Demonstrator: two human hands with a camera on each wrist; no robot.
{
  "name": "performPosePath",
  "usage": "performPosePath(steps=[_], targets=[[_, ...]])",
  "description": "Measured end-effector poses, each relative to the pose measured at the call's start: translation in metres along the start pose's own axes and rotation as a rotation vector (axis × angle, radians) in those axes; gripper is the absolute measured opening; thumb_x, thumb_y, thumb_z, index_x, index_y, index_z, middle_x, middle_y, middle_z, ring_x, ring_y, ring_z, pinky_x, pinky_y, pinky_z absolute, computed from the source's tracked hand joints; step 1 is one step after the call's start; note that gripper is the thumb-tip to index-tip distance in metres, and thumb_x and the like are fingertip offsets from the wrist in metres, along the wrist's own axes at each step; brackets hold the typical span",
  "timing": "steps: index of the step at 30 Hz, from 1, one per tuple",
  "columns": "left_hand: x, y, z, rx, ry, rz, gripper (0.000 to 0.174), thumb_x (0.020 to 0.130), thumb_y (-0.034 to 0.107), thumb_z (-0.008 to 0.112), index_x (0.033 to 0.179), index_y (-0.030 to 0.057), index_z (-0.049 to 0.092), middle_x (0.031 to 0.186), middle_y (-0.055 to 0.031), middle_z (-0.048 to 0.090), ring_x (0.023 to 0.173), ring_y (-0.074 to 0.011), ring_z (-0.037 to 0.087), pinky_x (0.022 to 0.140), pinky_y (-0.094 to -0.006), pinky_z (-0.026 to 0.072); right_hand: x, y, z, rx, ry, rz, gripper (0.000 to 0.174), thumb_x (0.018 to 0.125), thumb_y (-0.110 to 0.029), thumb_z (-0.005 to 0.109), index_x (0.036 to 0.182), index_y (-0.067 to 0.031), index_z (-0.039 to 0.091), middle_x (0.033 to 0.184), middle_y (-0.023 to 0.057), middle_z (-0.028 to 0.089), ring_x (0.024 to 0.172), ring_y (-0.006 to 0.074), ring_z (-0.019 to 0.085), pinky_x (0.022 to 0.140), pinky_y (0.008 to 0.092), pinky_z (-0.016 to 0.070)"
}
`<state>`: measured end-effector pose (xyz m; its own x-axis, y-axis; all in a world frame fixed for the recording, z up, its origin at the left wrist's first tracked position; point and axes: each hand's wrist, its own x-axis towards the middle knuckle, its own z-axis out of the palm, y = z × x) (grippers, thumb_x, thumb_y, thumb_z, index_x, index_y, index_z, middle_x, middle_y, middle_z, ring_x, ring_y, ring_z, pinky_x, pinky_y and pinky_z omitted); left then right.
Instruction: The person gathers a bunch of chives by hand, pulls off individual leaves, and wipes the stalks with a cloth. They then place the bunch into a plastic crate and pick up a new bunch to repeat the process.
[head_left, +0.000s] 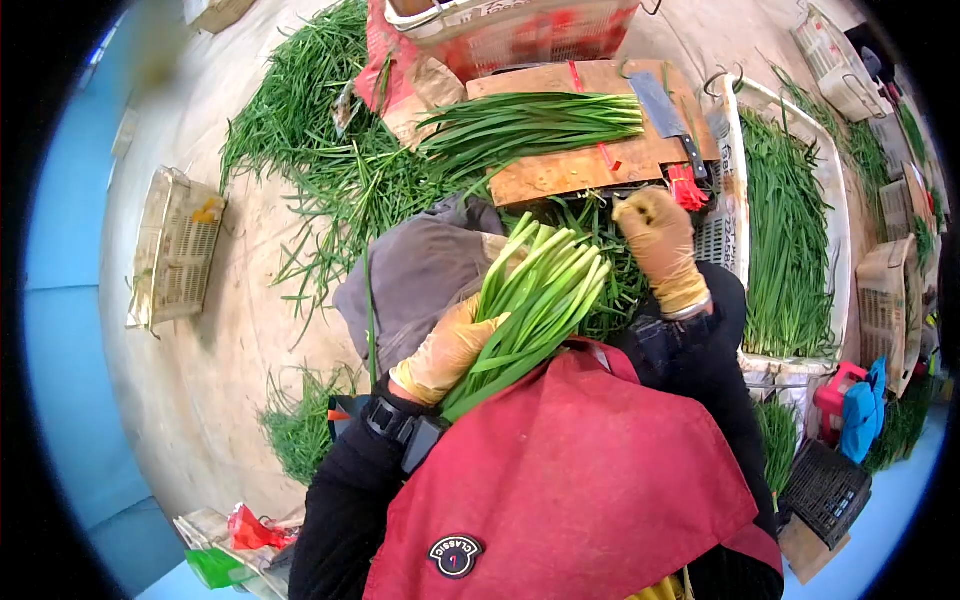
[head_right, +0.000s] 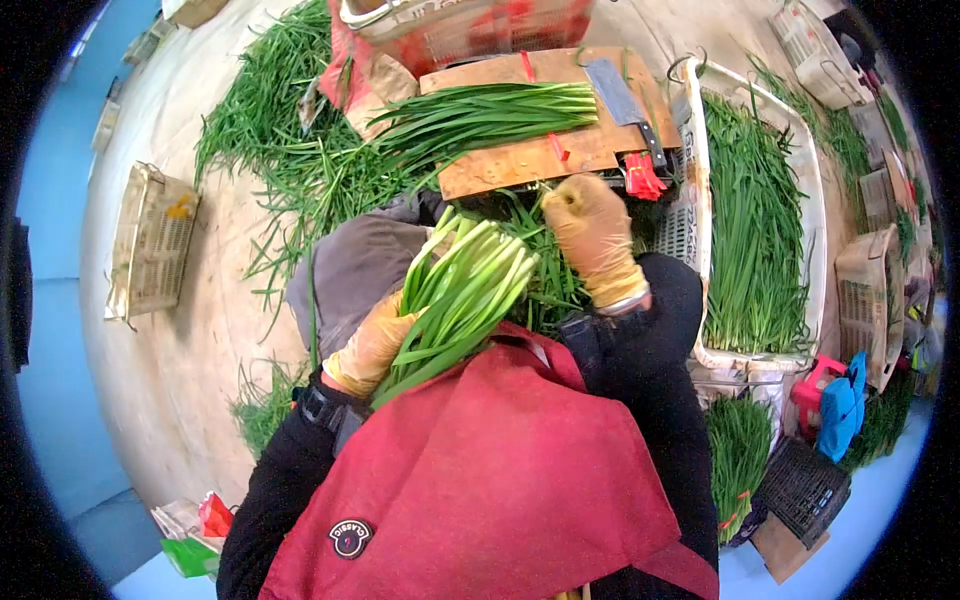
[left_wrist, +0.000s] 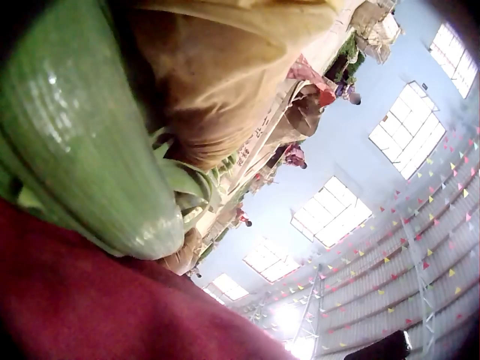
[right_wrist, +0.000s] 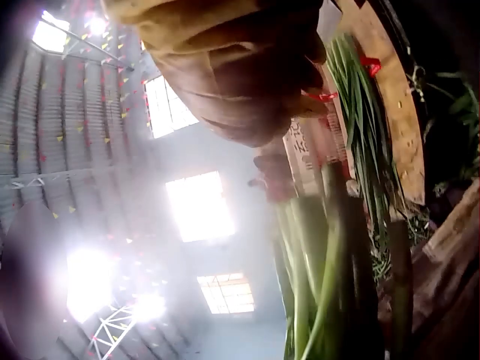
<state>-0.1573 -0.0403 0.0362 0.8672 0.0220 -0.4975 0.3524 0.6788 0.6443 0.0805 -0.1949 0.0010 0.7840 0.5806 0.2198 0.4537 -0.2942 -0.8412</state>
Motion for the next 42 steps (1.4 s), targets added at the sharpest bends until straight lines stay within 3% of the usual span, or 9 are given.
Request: performPosePath(steps=[7,10,19,24,30,34,37,40,42], targets=[[-0.001,0.002,0.007,-0.028,-0.018,0.069,0.044,0.098,0.020,0.053,0.137,0.0022,0.043,0.124,-0.0058,0.058,0.108,-0.0121,0.056,0.095,-0.0267,0.0446,-0.002,-0.040,-0.017,0.290,-0.263,0.075,0.018,0.082,-0.001,0.060,0.098,-0.0016,0.068,0.083,0.0070,0.066,0.075,0.0176,0.063,0.069,0.0280,0.0496],[-0.001,0.004,0.003,-0.003,-0.029,0.024,0.050,0.095,0.024,0.056,0.138,0.0030,0.041,0.126,-0.0059,0.056,0.109,-0.0131,0.056,0.095,-0.0275,0.0447,-0.004,-0.057,-0.003,0.003,-0.325,-0.476,0.019,0.085,-0.009,0.061,0.103,-0.0085,0.068,0.091,0.0114,0.067,0.083,0.0272,0.066,0.071,0.0325,0.0528],[-0.005,0.006,0.004,0.024,0.007,-0.006,0.052,0.093,0.028,0.061,0.135,0.0047,0.044,0.123,-0.0054,0.058,0.106,-0.0137,0.057,0.093,-0.0288,0.0463,-0.005,-0.077,0.021,-0.052,-0.605,-0.549,0.014,0.080,-0.007,0.059,0.091,-0.0092,0.067,0.096,0.0110,0.062,0.088,0.0307,0.062,0.076,0.0379,0.0511],[-0.002,0.003,0.000,-0.032,-0.010,-0.007,0.049,0.093,0.027,0.061,0.134,0.0047,0.046,0.121,-0.0045,0.059,0.103,-0.0120,0.057,0.091,-0.0269,0.0468,0.005,-0.058,-0.004,0.371,-0.599,-0.151,0.017,0.079,0.002,0.059,0.092,-0.0032,0.069,0.089,0.0070,0.068,0.084,0.0180,0.064,0.076,0.0289,0.0499],[-0.006,0.009,0.002,-0.025,0.029,0.016,0.046,0.093,0.026,0.060,0.133,0.0047,0.047,0.119,-0.0038,0.060,0.101,-0.0111,0.058,0.088,-0.0260,0.0475,0.024,-0.023,-0.061,0.570,-0.075,0.165,0.016,0.088,-0.005,0.059,0.100,-0.0010,0.068,0.088,0.0067,0.069,0.076,0.0108,0.063,0.073,0.0239,0.0500],[-0.010,0.011,0.001,-0.020,0.068,0.041,0.044,0.094,0.025,0.057,0.132,0.0044,0.049,0.118,-0.0037,0.060,0.101,-0.0111,0.058,0.088,-0.0258,0.0476,-0.001,0.043,-0.075,-0.158,-0.496,0.159,0.040,0.090,-0.020,0.065,0.125,-0.0007,0.058,0.098,0.0046,0.065,0.077,0.0085,0.058,0.071,0.0232,0.0492],[-0.012,0.018,0.007,-0.012,0.054,0.047,0.044,0.095,0.026,0.056,0.132,0.0040,0.048,0.118,-0.0041,0.060,0.102,-0.0118,0.058,0.089,-0.0261,0.0474,-0.030,0.022,-0.052,0.226,-0.712,0.377,0.052,0.090,-0.030,0.063,0.131,-0.0006,0.052,0.106,0.0054,0.064,0.079,0.0103,0.057,0.072,0.0244,0.0490],[-0.011,0.022,0.015,-0.001,0.039,0.040,0.050,0.094,0.029,0.057,0.135,0.0035,0.046,0.120,-0.0056,0.060,0.105,-0.0141,0.058,0.091,-0.0277,0.0467,-0.039,0.004,-0.013,0.479,-1.015,0.257,0.069,0.091,-0.046,0.058,0.136,0.0042,0.044,0.130,0.0132,0.055,0.120,0.0189,0.048,0.103,0.0312,0.0355],[-0.008,0.022,0.019,0.035,0.028,0.049,0.056,0.092,0.033,0.060,0.136,0.0031,0.044,0.121,-0.0073,0.059,0.108,-0.0165,0.058,0.093,-0.0291,0.0461,-0.052,-0.004,0.020,0.715,-0.841,0.243,0.077,0.087,-0.053,0.061,0.141,-0.0022,0.040,0.134,0.0133,0.052,0.123,0.0206,0.049,0.104,0.0334,0.0370]])
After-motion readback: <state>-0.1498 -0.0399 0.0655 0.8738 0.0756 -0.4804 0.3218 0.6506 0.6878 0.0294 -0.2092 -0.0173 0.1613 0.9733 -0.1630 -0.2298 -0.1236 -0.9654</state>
